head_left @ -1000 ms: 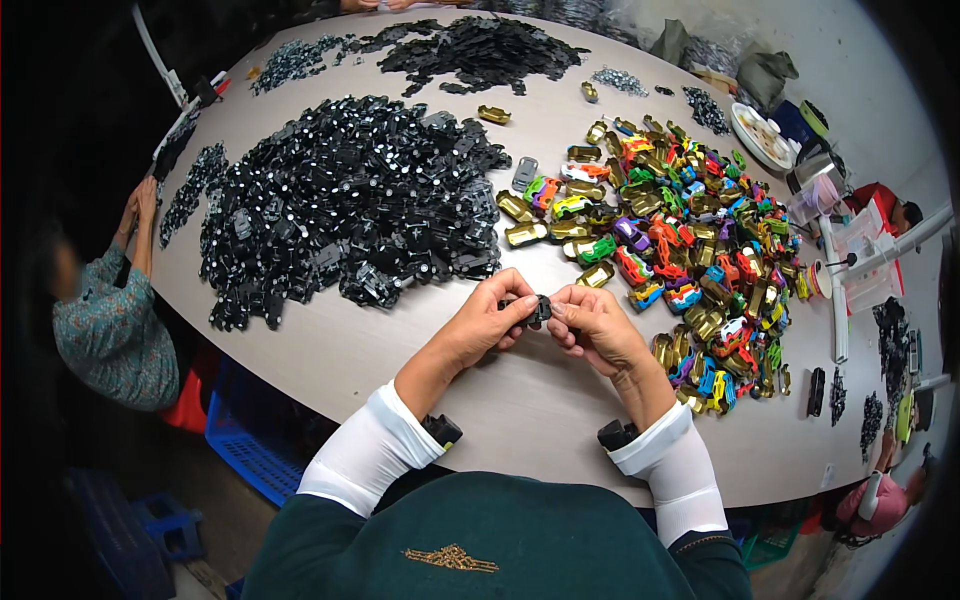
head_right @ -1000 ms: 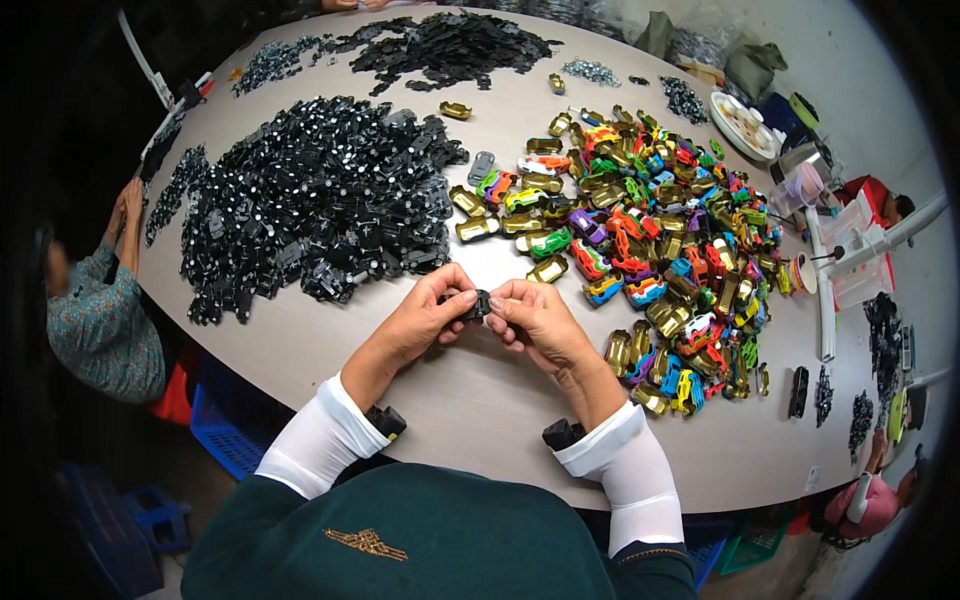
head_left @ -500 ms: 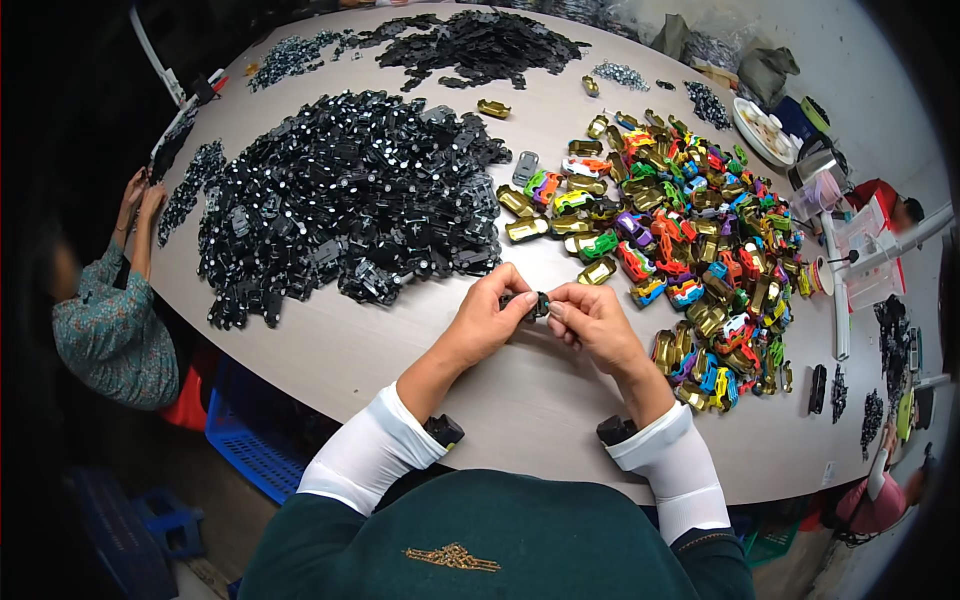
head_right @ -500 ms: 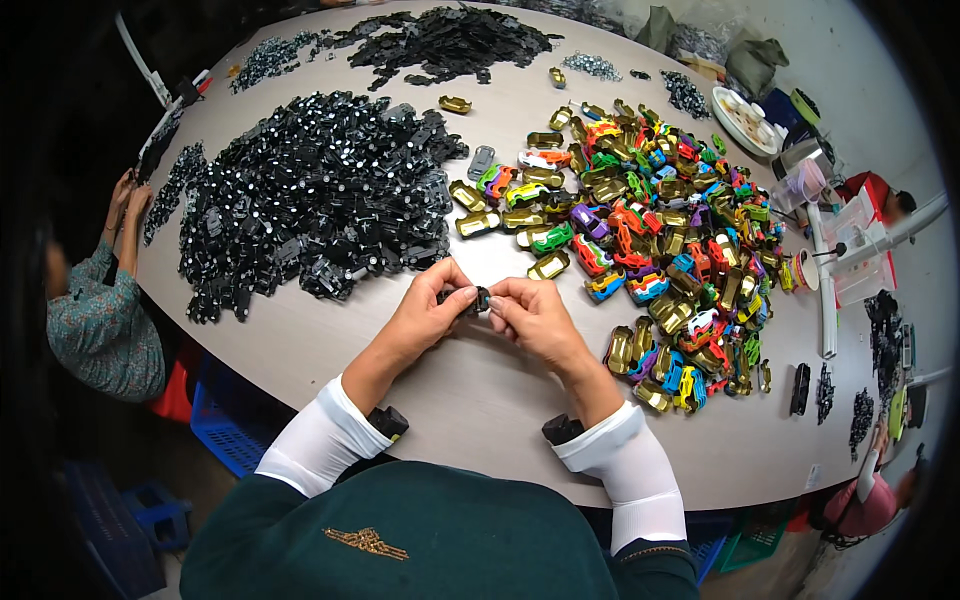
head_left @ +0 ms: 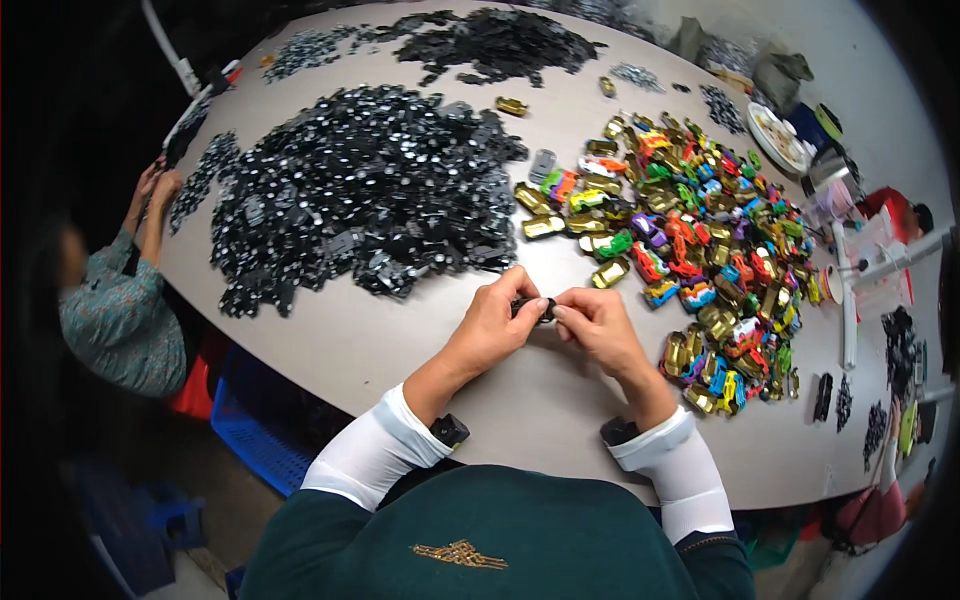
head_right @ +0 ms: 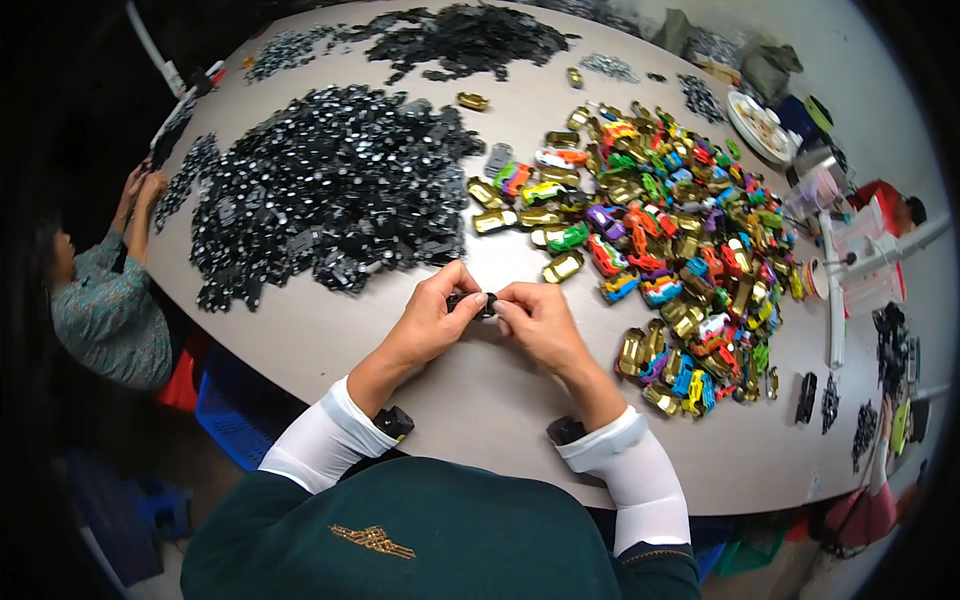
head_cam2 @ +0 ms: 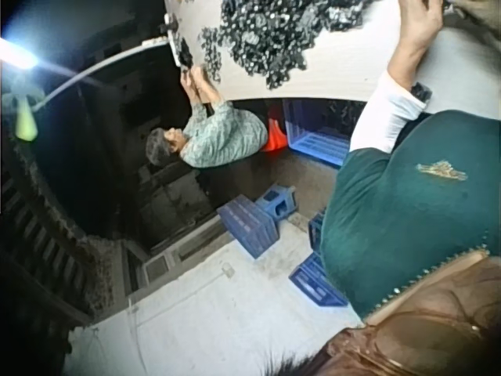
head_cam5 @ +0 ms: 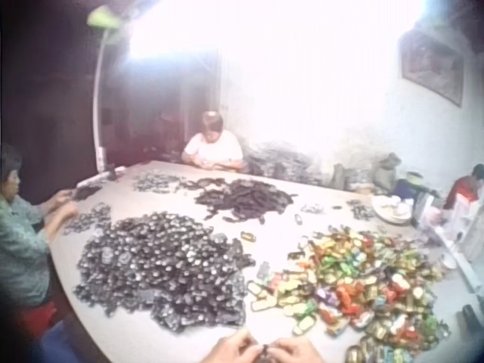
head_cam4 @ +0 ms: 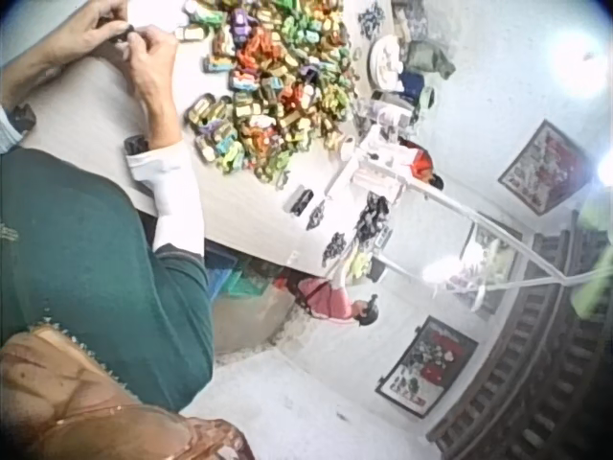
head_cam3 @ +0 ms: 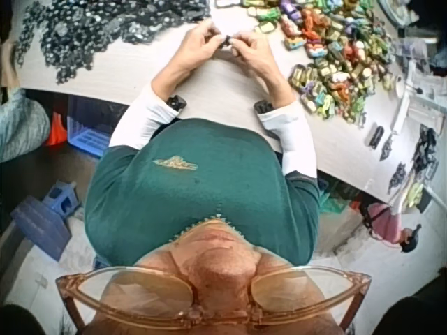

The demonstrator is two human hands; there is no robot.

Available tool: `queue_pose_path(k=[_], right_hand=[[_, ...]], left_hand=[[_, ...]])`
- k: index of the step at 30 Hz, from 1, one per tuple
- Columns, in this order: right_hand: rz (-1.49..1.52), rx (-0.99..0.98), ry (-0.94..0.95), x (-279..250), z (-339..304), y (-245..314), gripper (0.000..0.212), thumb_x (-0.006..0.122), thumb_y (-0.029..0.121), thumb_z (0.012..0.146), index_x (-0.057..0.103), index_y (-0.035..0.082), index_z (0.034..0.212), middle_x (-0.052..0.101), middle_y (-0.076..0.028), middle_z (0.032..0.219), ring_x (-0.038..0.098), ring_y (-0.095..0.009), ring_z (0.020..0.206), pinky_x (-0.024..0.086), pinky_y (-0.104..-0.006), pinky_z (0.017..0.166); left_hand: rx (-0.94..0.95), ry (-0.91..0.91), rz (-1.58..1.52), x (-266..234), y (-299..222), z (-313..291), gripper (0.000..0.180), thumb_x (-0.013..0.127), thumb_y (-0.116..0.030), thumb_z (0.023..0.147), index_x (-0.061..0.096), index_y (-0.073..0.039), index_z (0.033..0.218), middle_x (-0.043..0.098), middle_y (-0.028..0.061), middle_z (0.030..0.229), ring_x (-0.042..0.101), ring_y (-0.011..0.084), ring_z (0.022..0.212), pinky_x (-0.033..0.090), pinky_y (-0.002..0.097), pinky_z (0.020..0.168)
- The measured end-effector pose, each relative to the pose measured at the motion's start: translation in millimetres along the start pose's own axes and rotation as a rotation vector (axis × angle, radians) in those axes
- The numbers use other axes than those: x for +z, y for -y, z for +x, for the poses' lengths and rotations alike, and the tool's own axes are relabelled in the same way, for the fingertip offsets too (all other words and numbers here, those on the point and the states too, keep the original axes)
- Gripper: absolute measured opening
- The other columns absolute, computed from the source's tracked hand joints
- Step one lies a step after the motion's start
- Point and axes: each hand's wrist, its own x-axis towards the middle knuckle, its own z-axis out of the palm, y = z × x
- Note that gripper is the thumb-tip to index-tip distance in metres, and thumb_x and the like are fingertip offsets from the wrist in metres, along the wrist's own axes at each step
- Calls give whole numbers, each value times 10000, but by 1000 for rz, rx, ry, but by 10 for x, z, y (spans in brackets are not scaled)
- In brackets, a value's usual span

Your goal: The person assembles small toy cars by hand at a table. They pick up a black chassis and a colored body, fit them together, and place the completed unit on the table. This process is repeated continuously with different colored bodies.

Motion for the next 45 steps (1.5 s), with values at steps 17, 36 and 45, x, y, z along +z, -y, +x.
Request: queue_pose_path(k=[17,36,45], right_hand=[[-801,-358,-540,-586,217,-191,322,631,-45,695,667,88,986,587,-113,834,618,-305,753,496,-404,661],[17,-42,-47,-371,92,89,341,537,-7,822,602,20,1156,605,-12,874,506,-72,638,428,-235,562],[685,220,211,-331,26,240,348,571,26,852,574,37,1199,540,38,820,397,-25,576,272,-174,485]], left_hand=[[-284,-472,836,-2066,510,-2302,185,619,-94,822,652,34,951,677,200,810,680,312,764,510,363,692],[-42,-404,664,-1182,166,-236,323,758,-124,753,626,-71,1043,569,84,787,550,169,648,455,294,610],[-62,-195,-360,-663,-71,-103,195,562,8,900,618,9,1087,624,48,895,608,87,680,549,214,592]])
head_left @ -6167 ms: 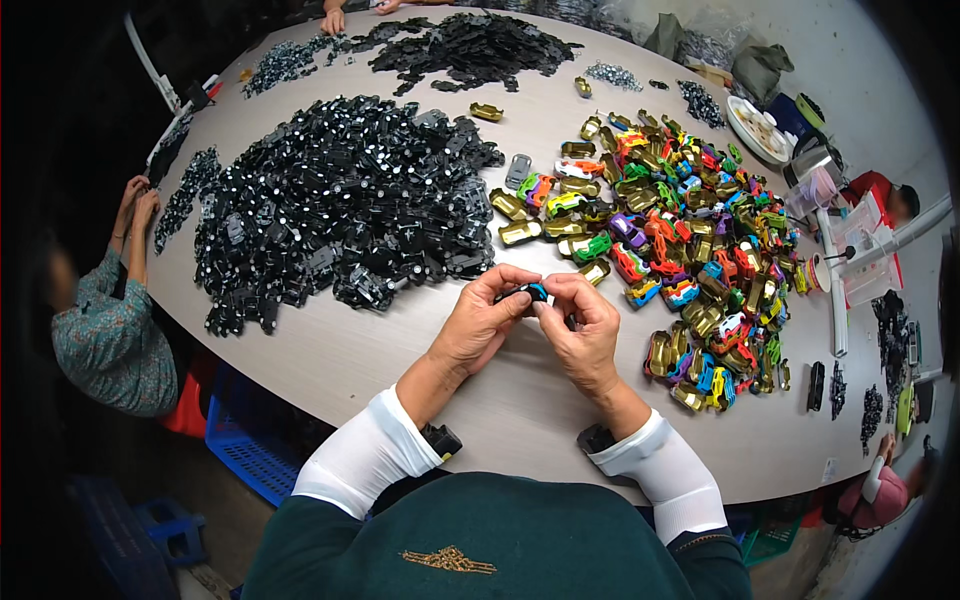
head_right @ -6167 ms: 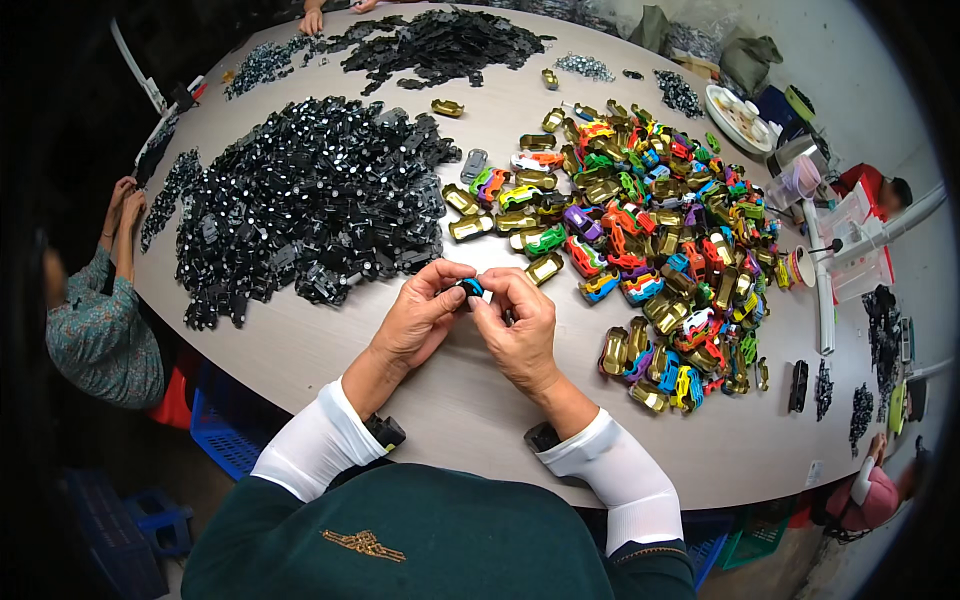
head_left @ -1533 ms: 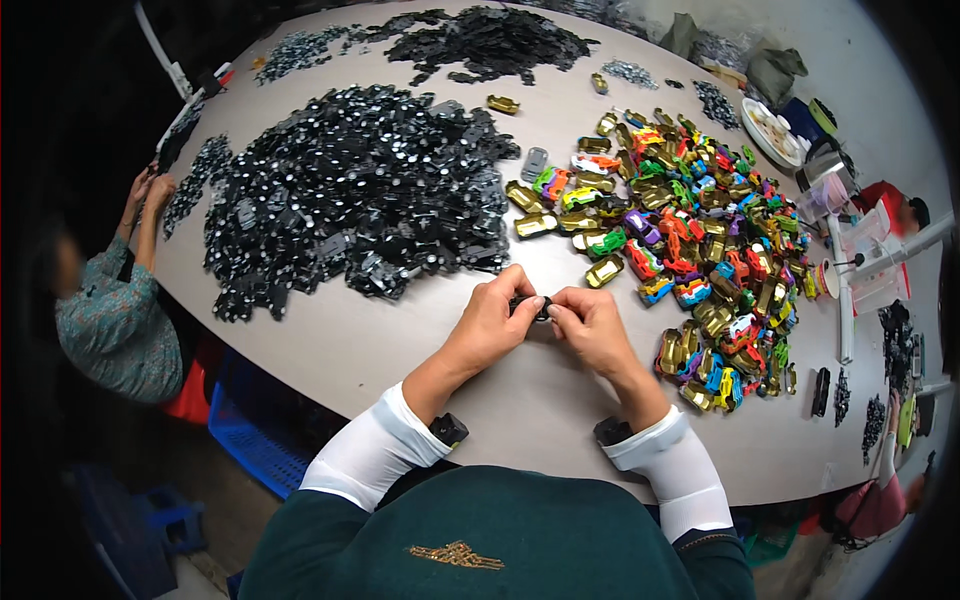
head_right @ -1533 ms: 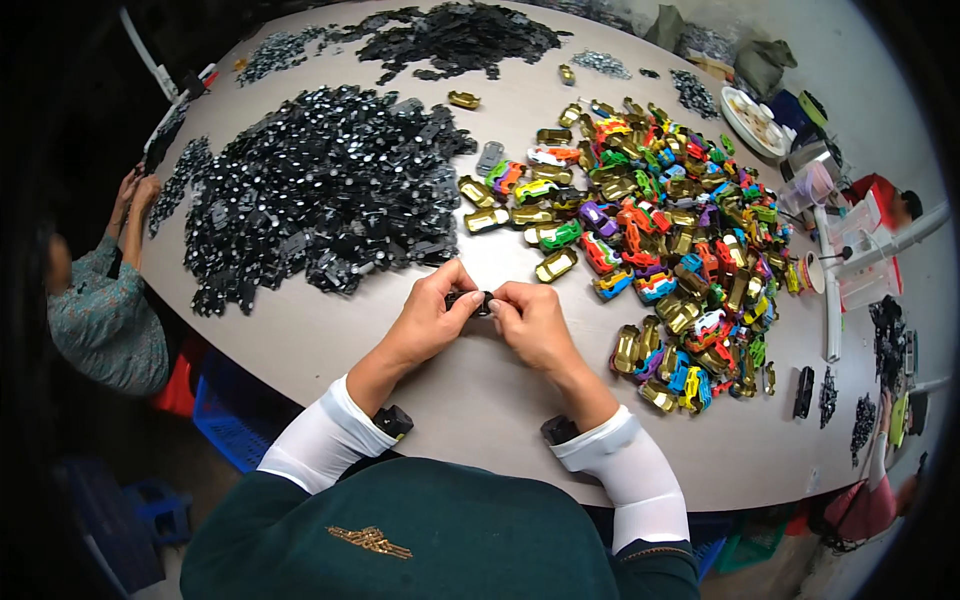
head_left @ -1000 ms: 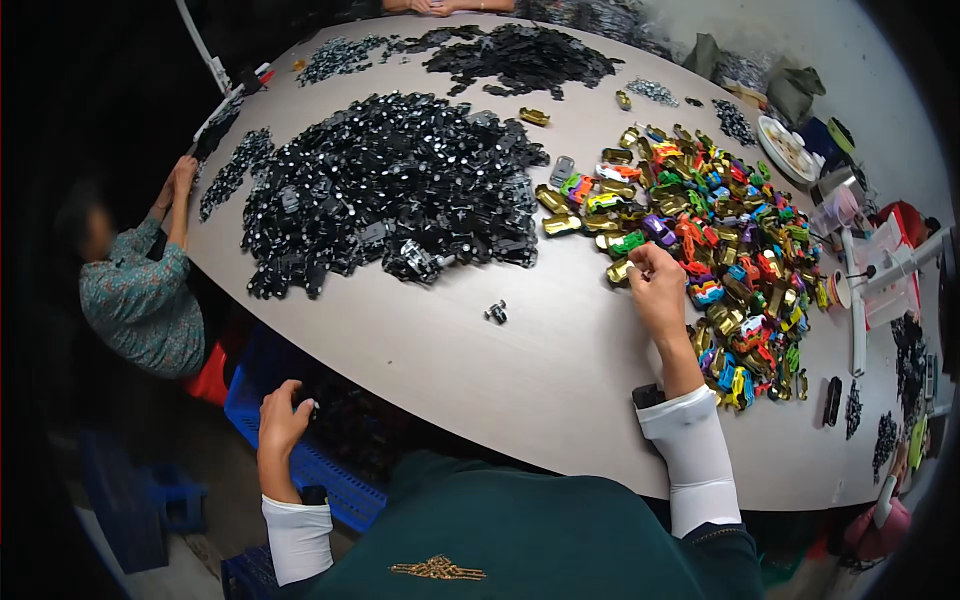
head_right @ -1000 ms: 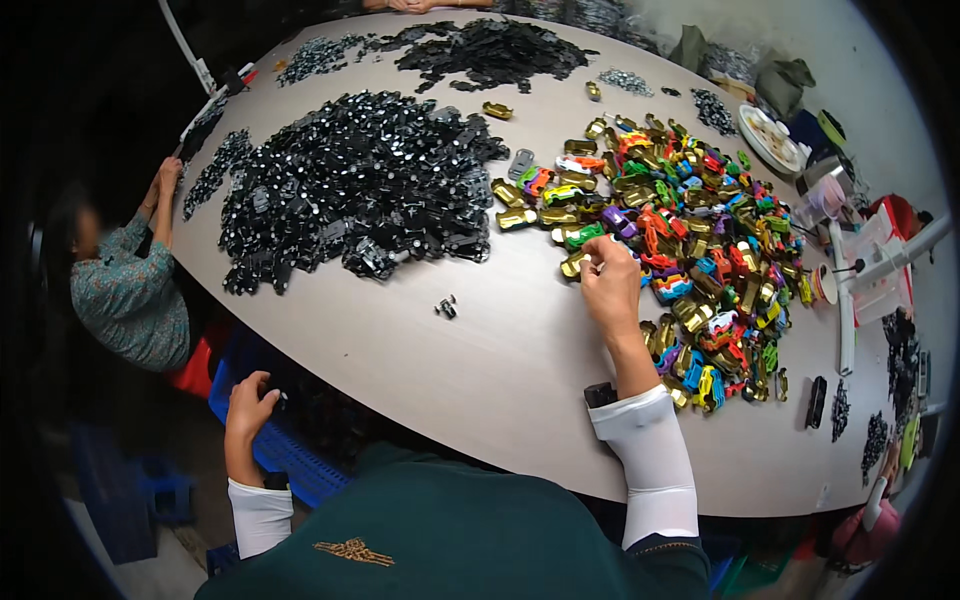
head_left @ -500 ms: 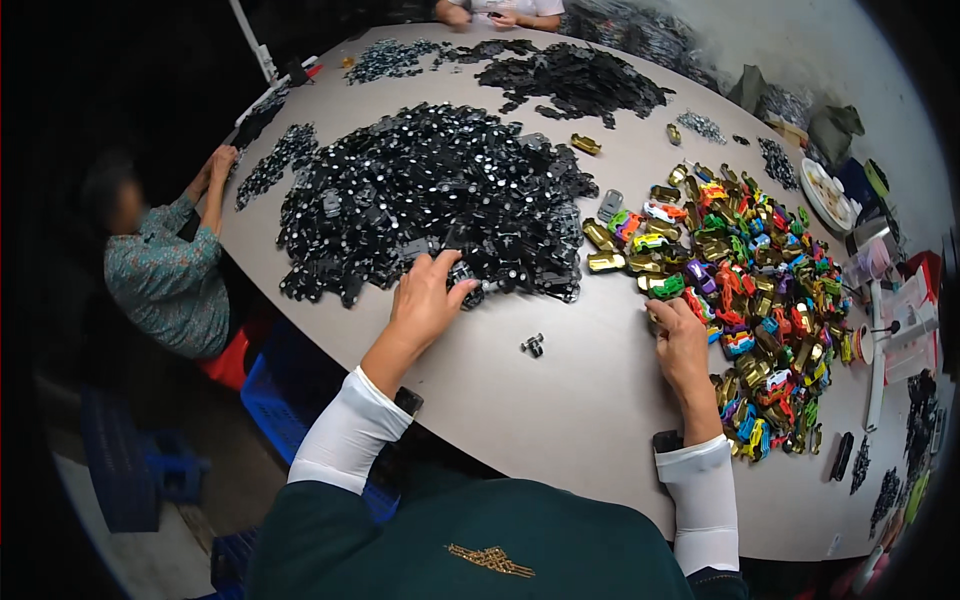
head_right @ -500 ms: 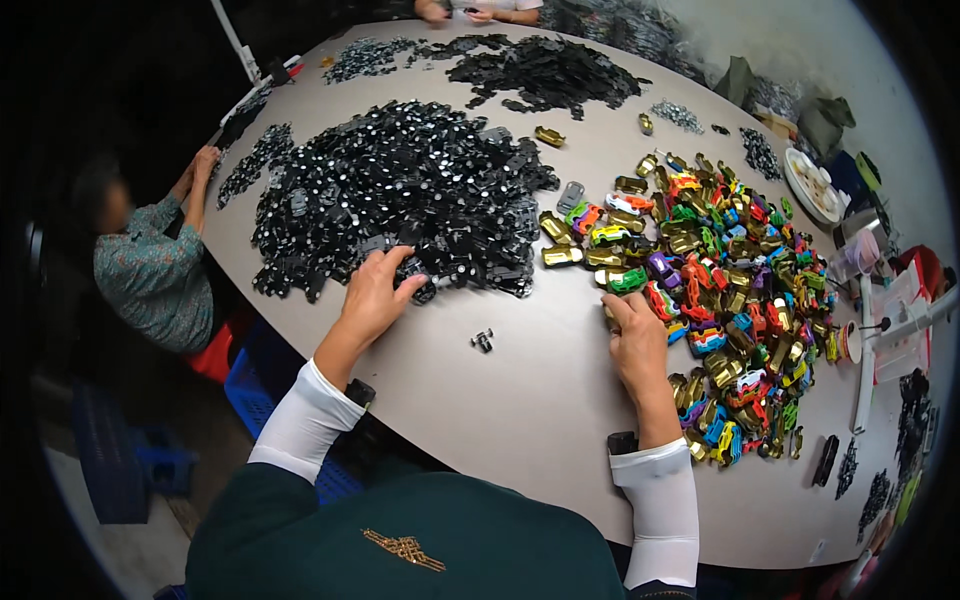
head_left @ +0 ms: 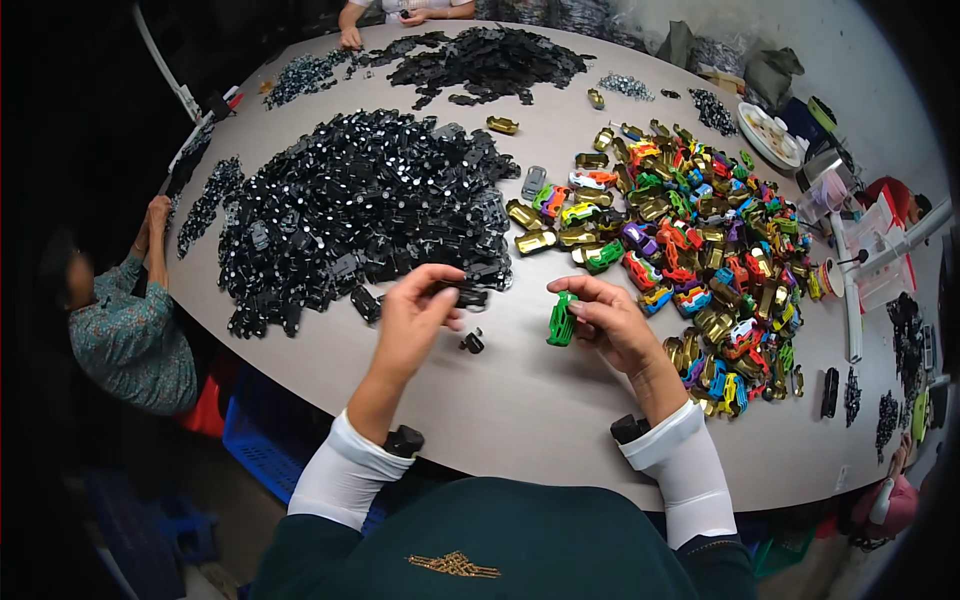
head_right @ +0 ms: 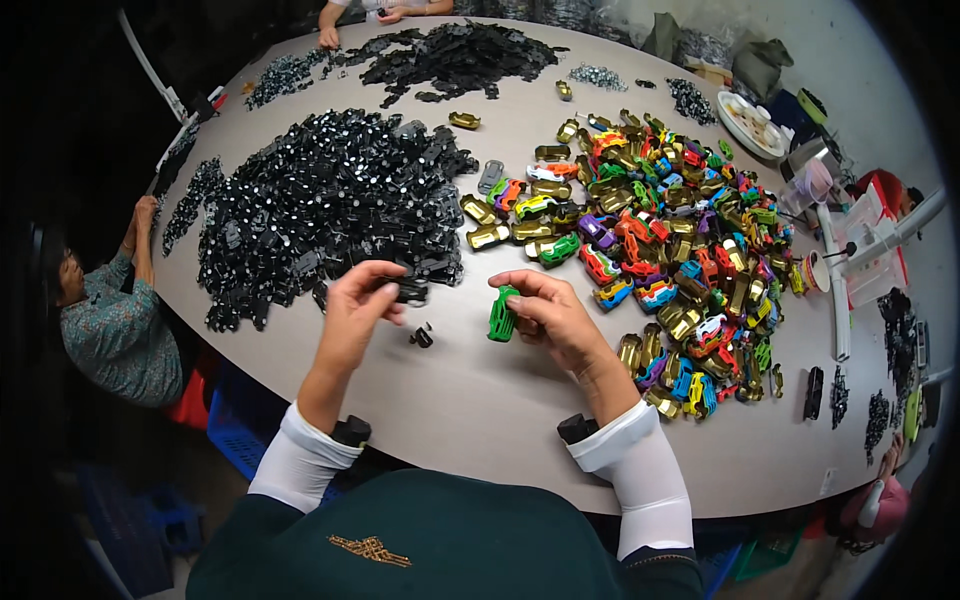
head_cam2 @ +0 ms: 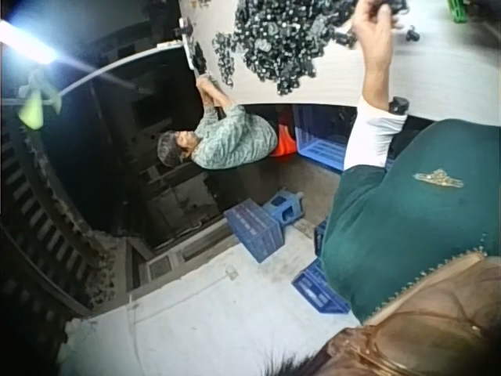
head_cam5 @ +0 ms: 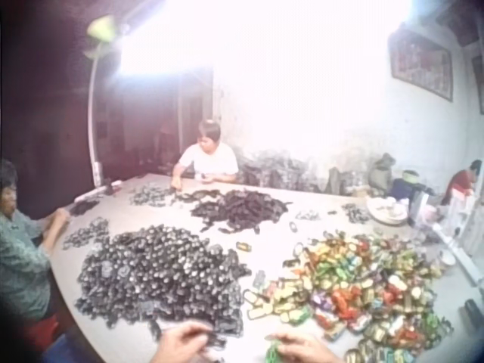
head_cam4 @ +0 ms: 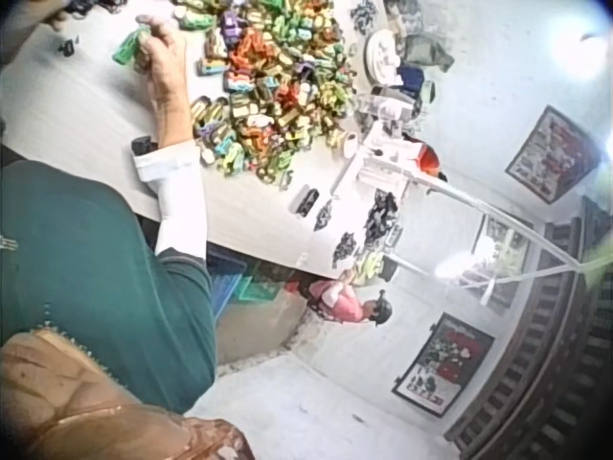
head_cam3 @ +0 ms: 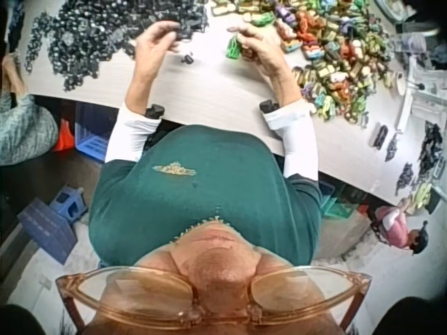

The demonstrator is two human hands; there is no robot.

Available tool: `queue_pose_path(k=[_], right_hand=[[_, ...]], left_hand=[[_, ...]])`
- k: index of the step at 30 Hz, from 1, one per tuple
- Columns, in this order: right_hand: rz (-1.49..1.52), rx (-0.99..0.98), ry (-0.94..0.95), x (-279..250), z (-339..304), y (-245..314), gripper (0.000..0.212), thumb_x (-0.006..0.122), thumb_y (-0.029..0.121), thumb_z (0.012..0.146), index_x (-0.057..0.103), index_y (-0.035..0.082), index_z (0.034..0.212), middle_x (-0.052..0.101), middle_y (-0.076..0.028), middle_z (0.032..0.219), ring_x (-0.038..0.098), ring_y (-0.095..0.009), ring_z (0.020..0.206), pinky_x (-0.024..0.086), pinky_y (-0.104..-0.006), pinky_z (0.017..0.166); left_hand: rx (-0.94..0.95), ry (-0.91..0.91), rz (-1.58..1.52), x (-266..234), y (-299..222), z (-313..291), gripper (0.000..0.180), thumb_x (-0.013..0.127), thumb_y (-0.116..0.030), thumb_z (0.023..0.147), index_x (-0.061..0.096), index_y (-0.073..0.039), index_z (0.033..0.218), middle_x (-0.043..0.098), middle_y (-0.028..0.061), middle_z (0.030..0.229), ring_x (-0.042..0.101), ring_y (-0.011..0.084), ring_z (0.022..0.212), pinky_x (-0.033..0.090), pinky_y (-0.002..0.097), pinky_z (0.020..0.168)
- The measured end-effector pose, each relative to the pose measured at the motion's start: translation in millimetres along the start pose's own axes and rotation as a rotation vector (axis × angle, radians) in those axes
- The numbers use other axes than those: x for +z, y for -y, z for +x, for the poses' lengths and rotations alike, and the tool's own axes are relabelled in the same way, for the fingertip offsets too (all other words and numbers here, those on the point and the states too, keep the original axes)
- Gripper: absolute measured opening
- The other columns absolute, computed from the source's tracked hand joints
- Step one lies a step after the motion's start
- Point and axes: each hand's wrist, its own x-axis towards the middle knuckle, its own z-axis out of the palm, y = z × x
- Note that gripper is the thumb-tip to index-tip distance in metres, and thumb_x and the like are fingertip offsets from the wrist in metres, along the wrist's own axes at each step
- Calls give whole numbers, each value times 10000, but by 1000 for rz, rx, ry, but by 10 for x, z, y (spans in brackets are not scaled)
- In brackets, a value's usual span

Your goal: The person assembles small toy cars by hand at a table. They pick up a black chassis and a colored body, fit them together, and place the completed unit on the table. This process is repeated continuously with different colored bodies.

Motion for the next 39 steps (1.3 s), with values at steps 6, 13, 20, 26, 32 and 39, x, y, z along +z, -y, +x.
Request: queue_pose_path(k=[6,13,20,26,32,39], right_hand=[[-154,-181,-97,123,-8,-37,379,679,29,802,553,41,1159,595,26,821,444,-2,560,283,-172,467],[-140,-325,-272,-87,97,-171,322,679,19,796,549,20,1090,575,6,792,433,-16,520,293,-187,446],[-85,-342,-299,-78,110,-172,324,656,3,821,610,20,1142,564,25,781,396,-5,499,261,-183,434],[-126,-364,-349,5,102,-146,317,670,-1,821,634,16,1135,577,9,919,437,0,540,307,-172,446],[-726,-752,-329,64,23,-84,275,553,-131,727,682,20,917,552,-68,1063,514,-35,680,445,-188,630],[-453,-682,-252,96,95,-234,202,506,-126,782,622,-21,908,580,-60,997,586,-110,886,494,-231,735]], left_hand=[[-245,198,-292,585,245,127,191,577,2,906,466,-9,1061,641,127,938,700,198,762,603,262,655],[-289,302,-296,767,406,183,271,583,13,897,528,21,1163,659,106,963,675,148,784,586,243,672],[-261,236,-348,812,505,186,276,585,28,889,528,25,1158,668,95,975,676,139,784,584,238,665],[-233,227,-316,794,500,195,279,575,10,903,537,26,1179,678,102,966,681,137,782,580,231,646],[-281,237,-471,775,512,204,364,564,4,911,455,18,1258,658,131,1052,683,183,857,599,292,746],[-328,295,-617,769,466,198,388,545,16,904,413,-4,1268,633,169,1116,671,240,951,598,358,797]])
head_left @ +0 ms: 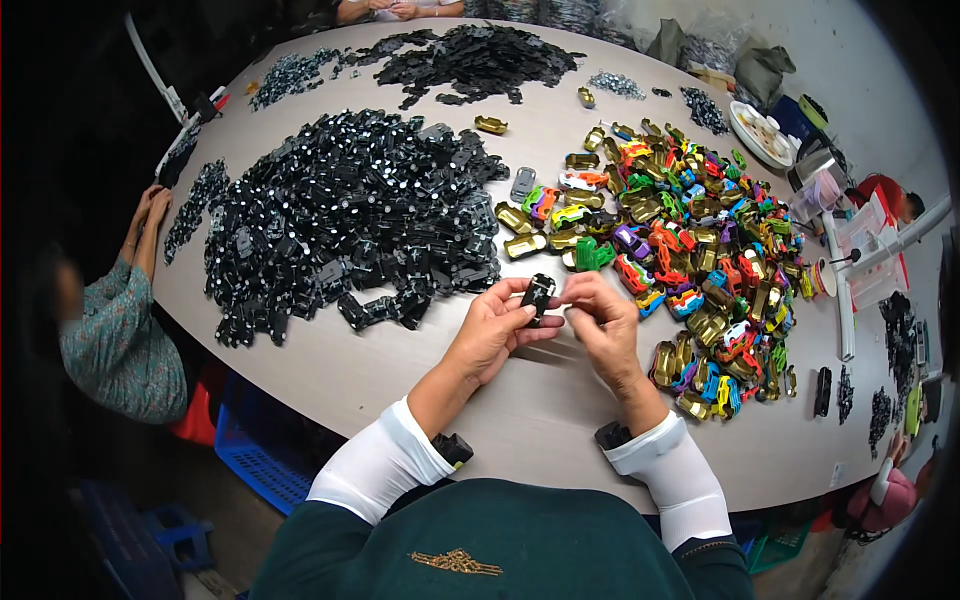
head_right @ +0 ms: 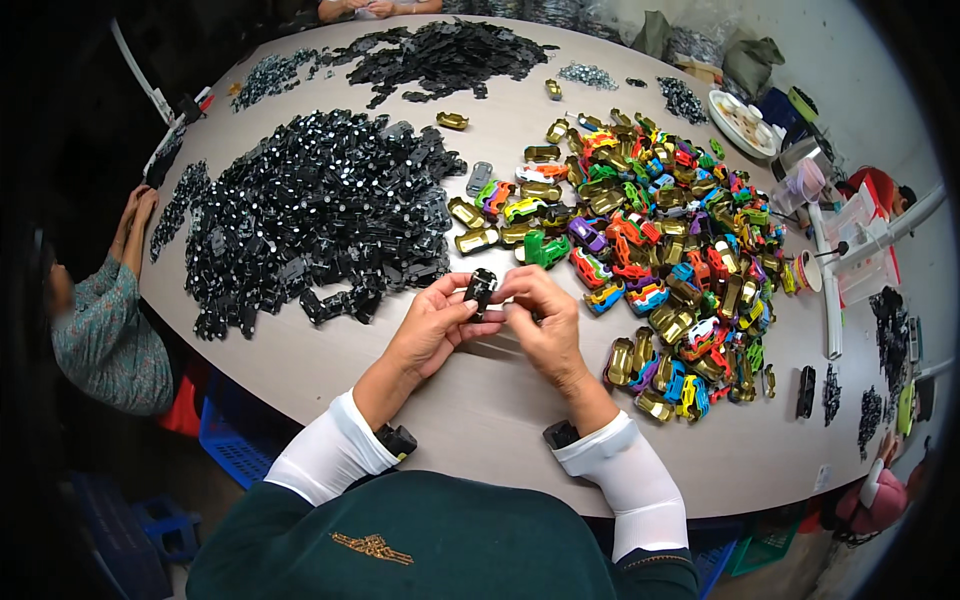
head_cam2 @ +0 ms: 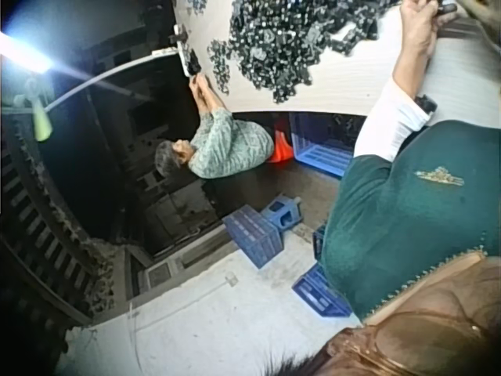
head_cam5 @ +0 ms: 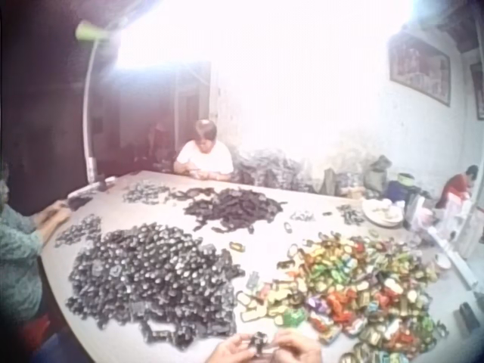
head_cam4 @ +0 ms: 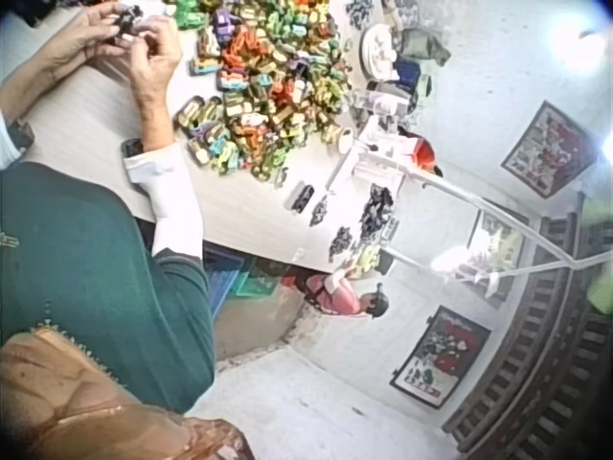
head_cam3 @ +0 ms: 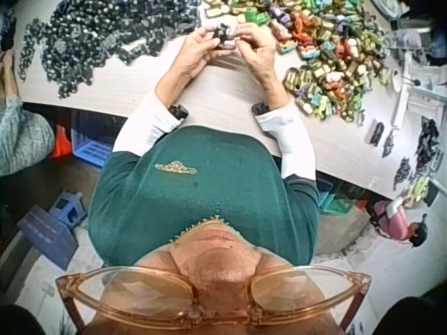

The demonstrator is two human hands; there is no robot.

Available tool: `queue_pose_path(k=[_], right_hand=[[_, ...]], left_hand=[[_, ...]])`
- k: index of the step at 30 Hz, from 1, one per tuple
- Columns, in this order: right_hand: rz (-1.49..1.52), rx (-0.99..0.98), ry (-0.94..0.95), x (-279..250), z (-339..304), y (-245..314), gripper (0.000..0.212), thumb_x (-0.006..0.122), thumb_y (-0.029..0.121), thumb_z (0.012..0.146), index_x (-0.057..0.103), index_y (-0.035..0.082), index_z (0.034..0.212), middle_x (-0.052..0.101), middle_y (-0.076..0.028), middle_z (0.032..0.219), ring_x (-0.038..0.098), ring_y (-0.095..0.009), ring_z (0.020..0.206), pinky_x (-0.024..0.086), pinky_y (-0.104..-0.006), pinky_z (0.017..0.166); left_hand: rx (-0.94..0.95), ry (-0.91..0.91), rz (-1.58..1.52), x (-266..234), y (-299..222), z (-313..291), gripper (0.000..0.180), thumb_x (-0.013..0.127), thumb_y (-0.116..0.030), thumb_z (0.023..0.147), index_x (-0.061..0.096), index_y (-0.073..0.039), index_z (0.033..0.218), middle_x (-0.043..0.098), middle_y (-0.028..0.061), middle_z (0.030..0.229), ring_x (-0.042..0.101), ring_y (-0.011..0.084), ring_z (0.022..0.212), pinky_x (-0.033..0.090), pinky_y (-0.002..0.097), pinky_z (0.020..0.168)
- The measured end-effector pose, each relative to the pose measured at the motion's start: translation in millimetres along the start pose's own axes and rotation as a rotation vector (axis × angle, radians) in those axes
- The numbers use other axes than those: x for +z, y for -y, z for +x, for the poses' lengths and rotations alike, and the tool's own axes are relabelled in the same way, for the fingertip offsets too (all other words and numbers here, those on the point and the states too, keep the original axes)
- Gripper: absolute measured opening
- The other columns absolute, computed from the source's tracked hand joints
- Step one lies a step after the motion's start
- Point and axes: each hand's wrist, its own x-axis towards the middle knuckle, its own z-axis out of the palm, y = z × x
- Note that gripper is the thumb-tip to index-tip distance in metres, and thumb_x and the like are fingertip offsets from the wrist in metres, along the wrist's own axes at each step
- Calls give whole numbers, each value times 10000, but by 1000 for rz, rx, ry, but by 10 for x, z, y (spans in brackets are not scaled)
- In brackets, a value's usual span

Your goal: The person assembles small toy cars by hand at a table. They pick up a black chassis and a colored body, fit them together, and place the completed unit on the table. This process is repeated continuously with different colored bodies.

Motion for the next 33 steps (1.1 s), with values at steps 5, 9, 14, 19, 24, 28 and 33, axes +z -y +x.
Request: queue_pose_path(k=[5,9,14,19,24,28,33], right_hand=[[-435,87,-341,-245,90,-167,129,567,-56,799,601,-19,918,596,-57,900,514,-77,596,426,-225,550],[-916,-149,-272,-329,133,-190,179,659,34,774,619,-9,943,606,-158,925,609,-295,707,494,-380,637],[-983,-135,-55,-200,60,-222,304,739,191,762,645,24,997,619,-143,940,637,-320,786,507,-407,676],[-897,-105,17,-84,22,-273,265,725,170,791,647,7,984,623,-144,909,636,-306,697,514,-389,622],[-544,46,-4,-46,-15,-380,157,648,42,841,618,-20,981,647,-151,894,668,-232,726,536,-313,608],[-235,215,-67,21,-24,-283,166,633,-7,839,563,-30,988,655,-131,887,668,-139,747,526,-246,597],[-390,94,-209,41,8,-35,257,710,19,791,582,-35,1008,615,-76,909,550,-74,586,430,-219,487]], left_hand=[[69,-91,114,17,-105,3,473,488,60,874,386,-31,1328,624,203,1142,678,259,923,588,316,765],[93,-111,130,28,-119,0,527,476,85,845,391,-31,1352,624,199,1127,676,245,915,584,316,762],[75,-111,67,-4,-72,20,442,494,8,913,357,-26,1331,619,202,1133,668,247,936,587,344,791],[59,-151,137,-69,30,60,364,464,-14,949,353,-24,1295,620,190,1131,664,223,933,588,351,806],[-22,-83,120,-35,37,57,374,463,-6,950,344,-22,1304,603,175,1170,651,218,978,579,352,839],[-17,4,21,-55,49,51,347,489,-27,954,383,-6,1284,602,169,1182,645,225,1014,571,364,864],[58,-49,138,-20,43,30,355,497,-16,951,409,-4,1295,604,162,1214,646,201,1018,561,343,881]])
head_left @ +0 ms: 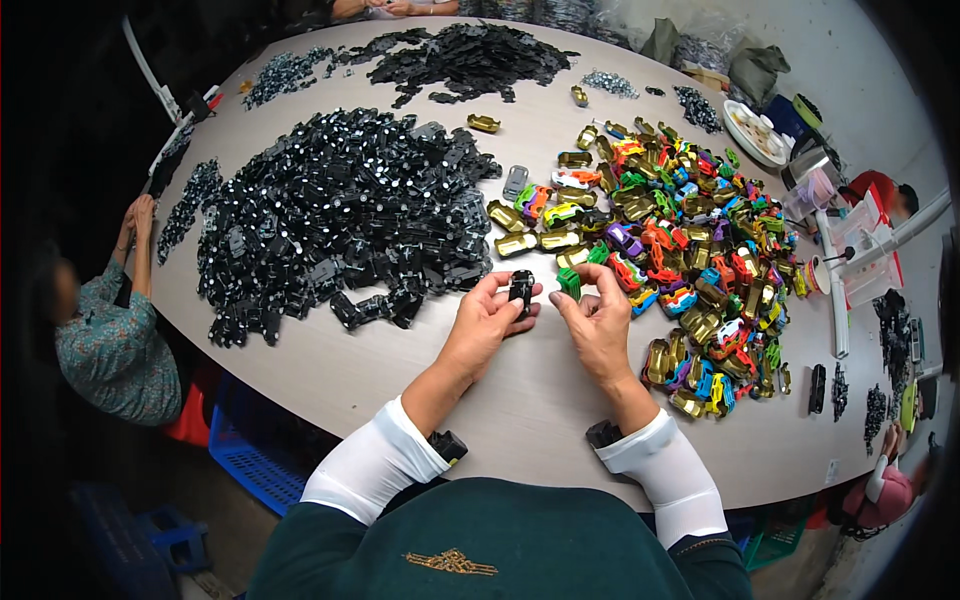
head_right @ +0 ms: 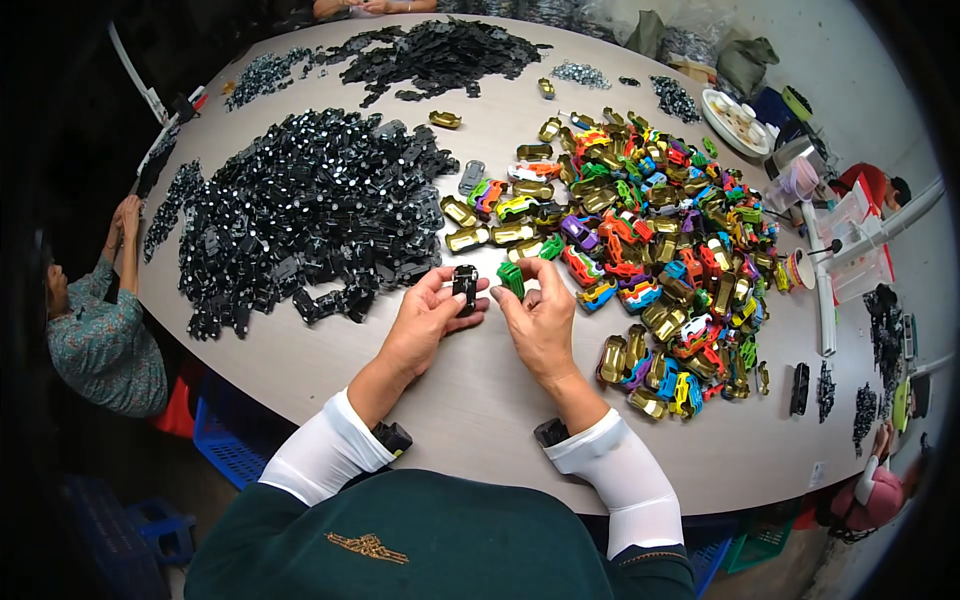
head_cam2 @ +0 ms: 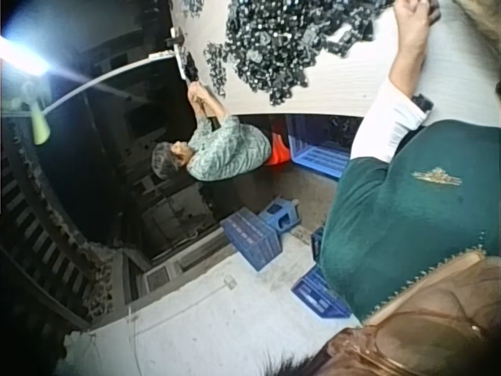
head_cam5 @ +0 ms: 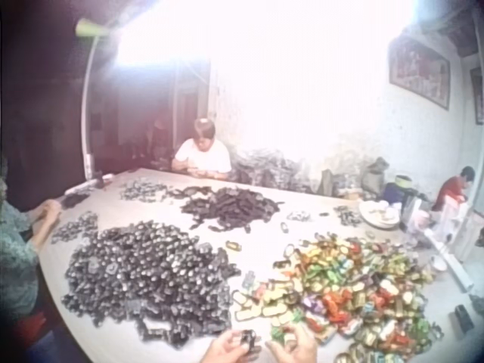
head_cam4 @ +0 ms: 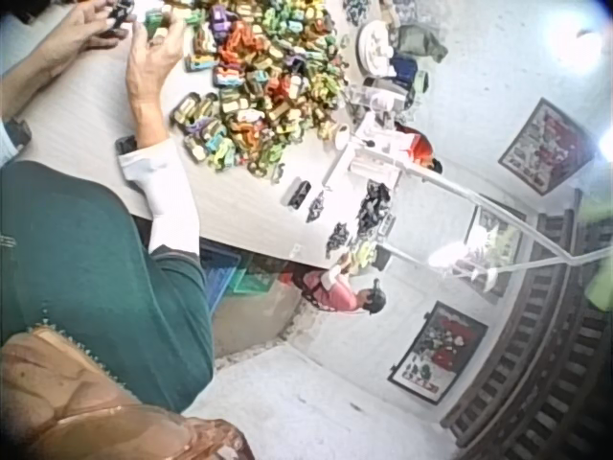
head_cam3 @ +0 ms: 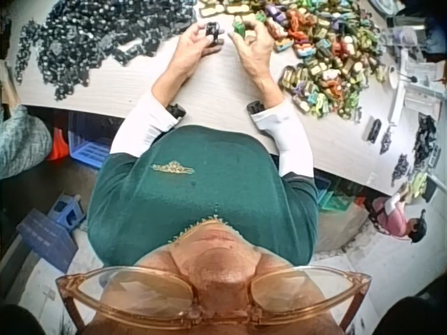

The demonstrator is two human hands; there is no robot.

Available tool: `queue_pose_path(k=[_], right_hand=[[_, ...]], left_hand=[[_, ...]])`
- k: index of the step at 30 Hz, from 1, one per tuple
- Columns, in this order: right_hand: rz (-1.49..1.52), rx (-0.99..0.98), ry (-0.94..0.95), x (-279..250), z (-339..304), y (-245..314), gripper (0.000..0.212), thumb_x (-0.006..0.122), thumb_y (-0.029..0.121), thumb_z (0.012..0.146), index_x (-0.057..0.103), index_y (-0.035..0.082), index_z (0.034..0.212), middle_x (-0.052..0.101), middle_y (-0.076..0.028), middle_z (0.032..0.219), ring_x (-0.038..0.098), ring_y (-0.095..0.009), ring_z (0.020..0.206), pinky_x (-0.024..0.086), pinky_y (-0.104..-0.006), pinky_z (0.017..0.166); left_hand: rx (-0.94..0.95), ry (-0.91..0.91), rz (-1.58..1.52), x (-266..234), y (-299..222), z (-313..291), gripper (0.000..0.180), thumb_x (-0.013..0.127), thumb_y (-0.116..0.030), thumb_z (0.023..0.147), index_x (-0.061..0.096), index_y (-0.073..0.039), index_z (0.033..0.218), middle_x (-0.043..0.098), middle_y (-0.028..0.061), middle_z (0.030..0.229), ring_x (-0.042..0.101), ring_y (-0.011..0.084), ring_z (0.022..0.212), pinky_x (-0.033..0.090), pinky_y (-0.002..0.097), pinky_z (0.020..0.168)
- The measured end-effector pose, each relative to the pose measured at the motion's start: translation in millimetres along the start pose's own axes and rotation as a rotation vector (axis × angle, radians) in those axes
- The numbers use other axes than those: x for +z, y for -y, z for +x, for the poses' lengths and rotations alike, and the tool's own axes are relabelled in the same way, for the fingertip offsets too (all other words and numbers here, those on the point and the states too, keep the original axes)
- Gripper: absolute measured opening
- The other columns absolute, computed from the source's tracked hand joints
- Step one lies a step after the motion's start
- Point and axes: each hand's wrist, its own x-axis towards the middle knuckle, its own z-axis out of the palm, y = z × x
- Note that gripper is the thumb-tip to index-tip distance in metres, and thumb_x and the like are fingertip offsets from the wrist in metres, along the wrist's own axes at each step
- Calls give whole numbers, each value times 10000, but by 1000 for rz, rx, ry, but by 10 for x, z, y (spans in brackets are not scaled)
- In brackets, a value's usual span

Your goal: The person assembles small toy cars by hand at a table. They pick up a black chassis and a colored body, fit them together, and place the completed unit on the table. This process is repeated continuously with different colored bodies.

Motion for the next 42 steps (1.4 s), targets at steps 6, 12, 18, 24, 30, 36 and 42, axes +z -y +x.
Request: queue_pose_path(k=[6,12,18,24,30,36,42], right_hand=[[-126,-176,-12,73,-89,38,260,736,72,785,661,-36,1009,615,-95,829,508,-117,578,422,-265,518],[-83,-128,-7,83,-98,44,239,733,77,798,667,-40,997,607,-70,810,464,-85,562,386,-247,501],[81,-31,-3,102,-114,-45,214,722,81,819,675,-29,997,595,-36,797,406,-42,557,341,-220,487],[-95,-155,11,33,-86,22,269,723,60,800,671,-19,1051,586,-53,813,443,-72,556,368,-239,486],[-193,-231,30,39,-116,140,469,688,-23,732,606,2,1192,563,-95,962,510,-103,613,433,-242,534],[113,170,32,23,-38,-1,355,674,98,882,559,-67,1174,627,-70,827,502,-18,568,373,-196,446],[4,-72,76,37,-89,-16,430,711,32,805,573,-34,1207,629,-69,845,441,-23,519,371,-222,454]], left_hand=[[94,66,146,48,42,-19,440,519,28,932,465,-7,1367,620,71,1204,614,101,1015,527,254,870],[165,93,313,55,38,-44,478,530,47,913,461,-11,1382,619,64,1194,584,74,1001,494,228,871],[232,91,492,62,49,-61,492,522,59,906,468,-27,1388,617,54,1197,568,71,993,473,218,867],[334,113,472,97,47,-61,433,573,-20,929,502,-18,1356,629,41,1141,557,78,1015,475,220,842],[222,3,243,75,-16,-50,304,644,-20,888,592,41,1181,660,67,1019,632,95,871,539,238,802],[279,-30,132,57,45,-18,182,642,5,877,599,24,1053,656,63,981,630,107,884,543,241,797],[112,-10,234,35,-90,-44,220,622,-127,928,620,-12,1116,660,42,1034,597,57,861,502,190,723]])
